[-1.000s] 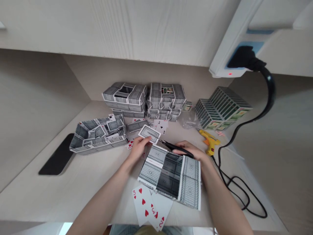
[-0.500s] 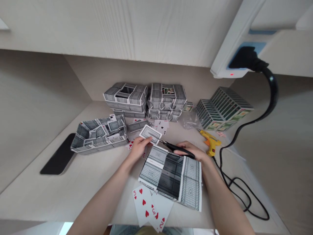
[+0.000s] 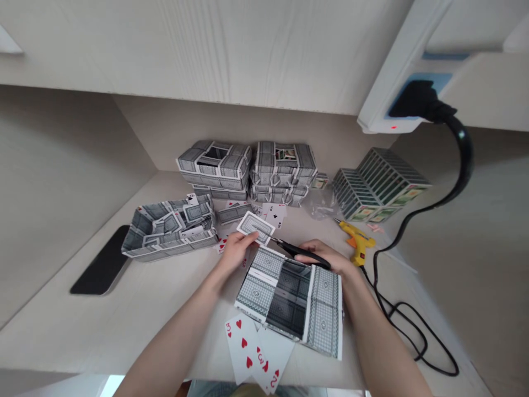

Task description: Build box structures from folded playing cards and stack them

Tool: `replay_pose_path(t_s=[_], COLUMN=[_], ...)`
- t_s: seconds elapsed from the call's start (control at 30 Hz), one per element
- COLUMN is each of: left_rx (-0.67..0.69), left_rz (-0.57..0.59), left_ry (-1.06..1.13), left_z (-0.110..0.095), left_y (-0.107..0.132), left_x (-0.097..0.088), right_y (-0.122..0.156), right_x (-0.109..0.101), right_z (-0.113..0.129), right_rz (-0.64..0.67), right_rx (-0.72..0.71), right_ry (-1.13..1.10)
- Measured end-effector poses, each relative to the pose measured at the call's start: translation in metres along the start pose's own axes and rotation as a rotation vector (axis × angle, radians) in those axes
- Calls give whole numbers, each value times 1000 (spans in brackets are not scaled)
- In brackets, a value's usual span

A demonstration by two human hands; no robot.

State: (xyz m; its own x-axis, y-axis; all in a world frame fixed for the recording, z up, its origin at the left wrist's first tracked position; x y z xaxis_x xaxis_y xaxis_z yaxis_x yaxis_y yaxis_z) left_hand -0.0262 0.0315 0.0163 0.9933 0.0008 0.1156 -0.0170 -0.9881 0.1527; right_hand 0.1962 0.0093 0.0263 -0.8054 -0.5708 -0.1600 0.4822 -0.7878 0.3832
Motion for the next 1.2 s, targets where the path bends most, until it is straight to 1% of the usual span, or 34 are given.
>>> replay_pose_path(t_s=[0.2,0.43,0.63,0.83,1.2], left_rx=[-3,-13,-1,-9,-2], left_rz=[13,21,45,30,33], left_ry=[-2,5,11,5,2], left_z=[0,-1,-3,-4,-4], left_y=[0,1,2,2,3], left_x=[0,0,0,0,0], right_y=[-1,1,2,0,-2], right_x=[1,0,1,1,0], right_z=[-1,-1,0,-4,-6], right_rz=[21,11,12,11,10], right_rx=[-15,17,5,25,14], right_ry=[-11,-9,-17,-27,-12])
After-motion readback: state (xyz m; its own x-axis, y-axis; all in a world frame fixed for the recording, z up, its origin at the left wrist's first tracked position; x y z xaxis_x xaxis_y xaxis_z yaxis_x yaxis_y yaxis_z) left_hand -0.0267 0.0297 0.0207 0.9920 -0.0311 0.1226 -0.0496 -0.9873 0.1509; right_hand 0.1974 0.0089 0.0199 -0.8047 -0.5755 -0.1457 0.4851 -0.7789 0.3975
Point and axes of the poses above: each hand's wrist, its own y-axis away from the middle knuckle, its own x-axis out of the palm, z = x × y, the point moved 4 cm from there along -y, towards the middle knuckle
